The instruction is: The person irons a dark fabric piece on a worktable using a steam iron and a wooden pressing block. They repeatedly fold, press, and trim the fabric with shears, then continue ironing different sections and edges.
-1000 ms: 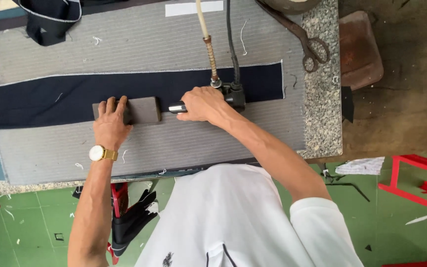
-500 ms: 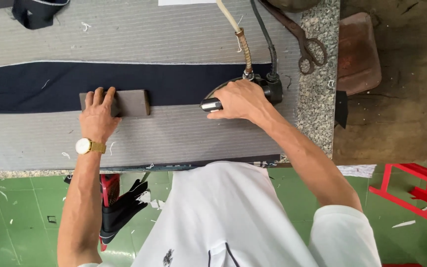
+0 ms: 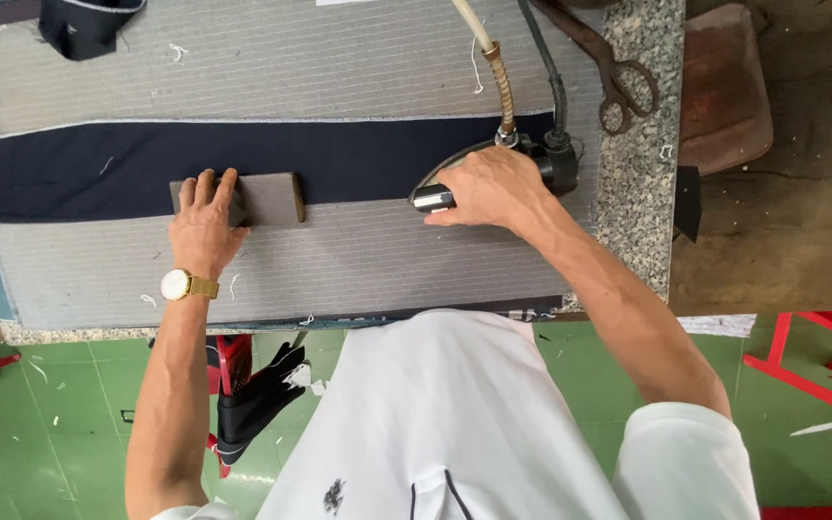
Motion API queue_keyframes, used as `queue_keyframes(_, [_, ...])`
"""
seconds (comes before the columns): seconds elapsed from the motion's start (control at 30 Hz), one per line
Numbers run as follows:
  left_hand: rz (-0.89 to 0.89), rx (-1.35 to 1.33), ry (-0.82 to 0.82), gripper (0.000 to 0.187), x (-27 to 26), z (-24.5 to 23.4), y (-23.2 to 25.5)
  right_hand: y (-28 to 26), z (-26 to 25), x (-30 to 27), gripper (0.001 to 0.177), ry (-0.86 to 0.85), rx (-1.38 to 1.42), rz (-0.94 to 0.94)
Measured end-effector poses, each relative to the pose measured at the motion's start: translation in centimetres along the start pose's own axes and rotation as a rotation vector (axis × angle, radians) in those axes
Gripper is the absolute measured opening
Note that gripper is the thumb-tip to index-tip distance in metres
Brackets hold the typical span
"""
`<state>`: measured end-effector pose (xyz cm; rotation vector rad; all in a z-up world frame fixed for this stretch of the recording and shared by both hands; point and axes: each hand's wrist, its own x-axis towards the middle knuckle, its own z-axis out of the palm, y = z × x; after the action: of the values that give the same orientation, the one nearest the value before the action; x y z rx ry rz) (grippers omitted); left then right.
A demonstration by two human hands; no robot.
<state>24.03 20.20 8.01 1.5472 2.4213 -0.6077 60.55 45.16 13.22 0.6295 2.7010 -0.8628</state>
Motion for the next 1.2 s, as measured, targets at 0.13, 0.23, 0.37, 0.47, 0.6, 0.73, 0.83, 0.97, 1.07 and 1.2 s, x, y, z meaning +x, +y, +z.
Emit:
queue_keyframes(0.13, [0.004,0.007,0.008,0.098,0.1,0.5,-0.3,0.3,-0.2,-0.5,0.059,-0.003,-0.053,0.013])
queue_keyframes(0.23, [-0.003,0.026,0.009,0.099,-0.1,0.1,0.0,0.9,-0.5,-0.9,0.057,-0.007,-0.035,0.028])
queue_keyframes(0.37, [-0.001,0.01,0.017,0.098,-0.2,-0.2,0.2,0.9,-1.7,-1.5,0.053,-0.019,-0.003,0.037])
queue_keyframes(0.47, [-0.01,0.017,0.015,0.098,-0.1,0.3,0.0,1.3,-1.8,-1.6,0.055,-0.027,0.003,0.032])
queue_keyframes(0.6, [-0.003,0.015,0.025,0.097,-0.2,0.0,0.1,1.6,-2.0,-1.9,0.057,-0.037,-0.009,0.027])
queue_keyframes(0.73, [-0.002,-0.01,0.03,0.097,-0.4,-0.6,0.3,1.7,-2.5,-2.5,0.055,-0.017,-0.009,0.04])
queue_keyframes(0.83, [0.0,-0.013,0.031,0.098,-0.3,-0.3,0.3,2.9,-1.9,-2.5,0.059,0.007,-0.046,0.035])
queue_keyframes(0.97, [0.016,-0.045,0.054,0.098,0.0,0.0,-0.1,3.6,-1.3,-2.6,0.057,0.048,-0.044,0.062])
queue_keyframes(1.07, [0.021,-0.078,0.057,0.098,0.0,0.0,0.3,3.9,-0.7,-2.5,0.056,0.08,-0.064,0.066])
queue_keyframes(1.2, [0.113,-0.063,0.136,0.098,-0.2,0.0,3.1,4.2,-0.1,-2.0,0.058,0.105,-0.097,0.074])
